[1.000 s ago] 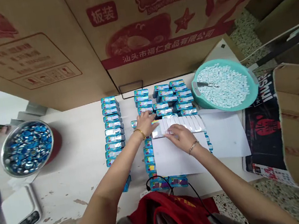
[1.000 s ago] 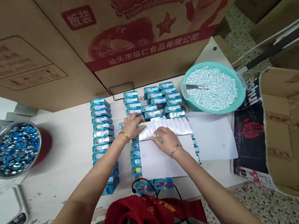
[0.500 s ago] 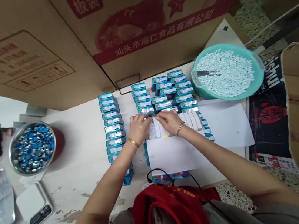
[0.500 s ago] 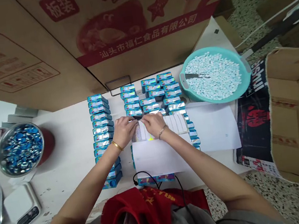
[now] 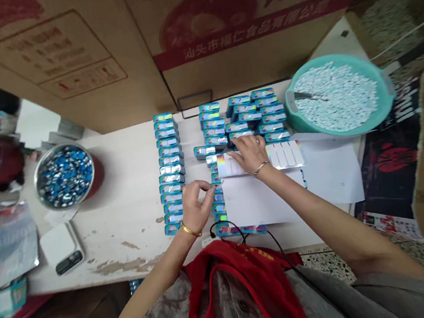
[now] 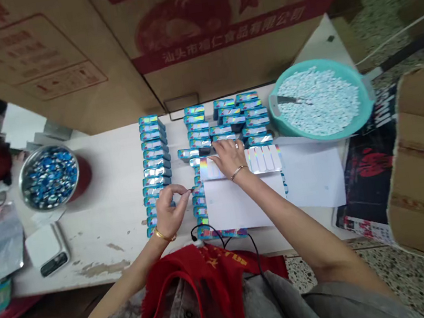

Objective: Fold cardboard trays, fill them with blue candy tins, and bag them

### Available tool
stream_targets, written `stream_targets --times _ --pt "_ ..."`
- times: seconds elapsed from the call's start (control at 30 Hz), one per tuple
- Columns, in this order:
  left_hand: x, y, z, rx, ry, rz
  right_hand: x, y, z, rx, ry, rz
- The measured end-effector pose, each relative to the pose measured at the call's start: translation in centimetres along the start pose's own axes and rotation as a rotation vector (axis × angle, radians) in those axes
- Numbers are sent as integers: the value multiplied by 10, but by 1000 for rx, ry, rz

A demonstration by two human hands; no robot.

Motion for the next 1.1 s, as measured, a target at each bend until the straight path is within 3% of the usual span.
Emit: stream_targets --times 0.1,0.23,0.37,0.5,0.67,0.83,1.1 --pt "-40 33 40 -301 -221 322 -38 34 -6 399 12 -13" --pt "-97 71 63 -577 -371 611 -109 89 -63 934 345 -236" --pt "-143 91 73 -618 -440 682 -158 134 -107 1043 565 -282" --pt "-173 112 74 -580 -429 740 -169 148 -126 948 585 -241" --pt "-183 132 74 -587 -428 756 -168 148 -137 873 584 -268" --pt "-181 145 66 -515 -348 713 -175 145 -145 757 597 -226" --pt "-176 147 79 113 -287 524 -179 136 -164 506 605 -191"
Point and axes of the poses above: each hand's wrist, its own x-axis towards the middle knuckle, its own z-axis out of the back of the hand, y = z × x, the point moved 10 cm from there along x, towards the middle knuckle, and after that the axes turned 1 degree about -x, right-handed, at the moved point
